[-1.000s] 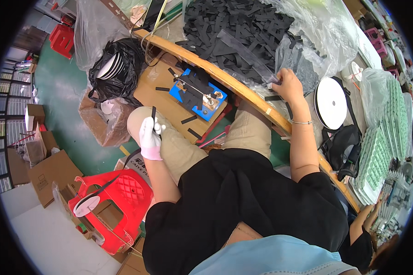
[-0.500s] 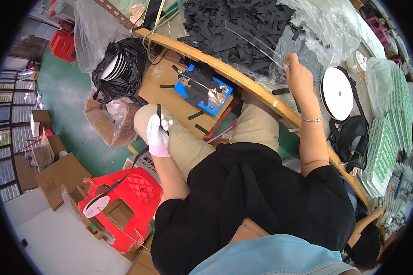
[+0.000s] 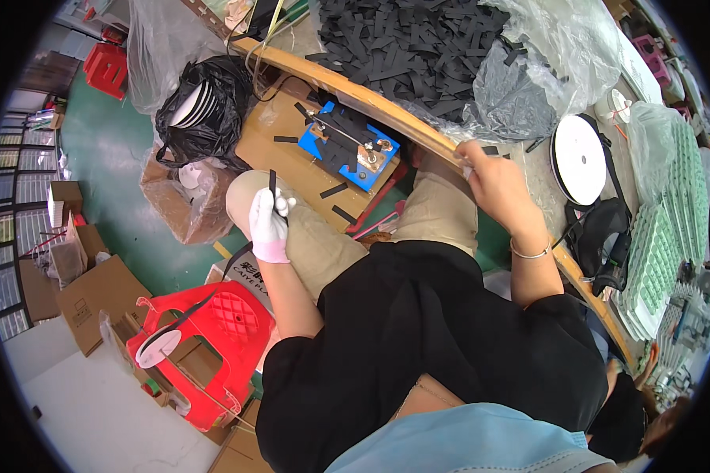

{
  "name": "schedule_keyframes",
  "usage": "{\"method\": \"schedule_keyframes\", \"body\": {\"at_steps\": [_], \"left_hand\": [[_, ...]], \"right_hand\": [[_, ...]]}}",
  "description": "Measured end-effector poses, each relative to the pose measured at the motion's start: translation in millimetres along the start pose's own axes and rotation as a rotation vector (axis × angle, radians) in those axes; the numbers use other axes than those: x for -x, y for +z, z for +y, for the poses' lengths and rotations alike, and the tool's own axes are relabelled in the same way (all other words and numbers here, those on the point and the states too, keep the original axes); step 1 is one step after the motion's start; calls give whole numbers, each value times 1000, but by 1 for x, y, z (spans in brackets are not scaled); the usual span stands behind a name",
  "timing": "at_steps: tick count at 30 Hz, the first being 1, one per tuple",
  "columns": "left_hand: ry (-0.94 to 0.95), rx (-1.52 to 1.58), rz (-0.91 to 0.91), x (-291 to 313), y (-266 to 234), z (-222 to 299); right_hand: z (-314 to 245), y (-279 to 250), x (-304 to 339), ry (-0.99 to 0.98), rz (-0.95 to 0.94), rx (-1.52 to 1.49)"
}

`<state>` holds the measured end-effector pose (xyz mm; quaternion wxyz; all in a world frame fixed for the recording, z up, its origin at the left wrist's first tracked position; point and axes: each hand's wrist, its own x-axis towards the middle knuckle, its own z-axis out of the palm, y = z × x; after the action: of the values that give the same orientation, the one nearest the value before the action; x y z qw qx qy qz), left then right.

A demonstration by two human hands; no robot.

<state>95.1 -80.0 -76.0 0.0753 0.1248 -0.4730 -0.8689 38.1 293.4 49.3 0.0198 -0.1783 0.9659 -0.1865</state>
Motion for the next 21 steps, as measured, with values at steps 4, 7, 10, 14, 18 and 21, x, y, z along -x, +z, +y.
{"method": "schedule_keyframes", "body": {"at_steps": [4,7,10,14,18,21], "left_hand": [[-9,-7,14,1,2,1],[-6,-18,10,0,1,1],[-1,-18,13,1,3,2],[23,-22,-7,3,3,3],[16,-2,-21,2,-2,0],[6,-8,-23,1,-3,1]], "right_hand": [[-1,9,3,-69,13,82],[-7,9,2,-57,-22,160],[-12,10,-4,-55,-48,202],[-19,12,-11,-56,-74,247],[-28,16,-15,-71,-82,389],[-32,25,-19,-84,-101,428]]}}
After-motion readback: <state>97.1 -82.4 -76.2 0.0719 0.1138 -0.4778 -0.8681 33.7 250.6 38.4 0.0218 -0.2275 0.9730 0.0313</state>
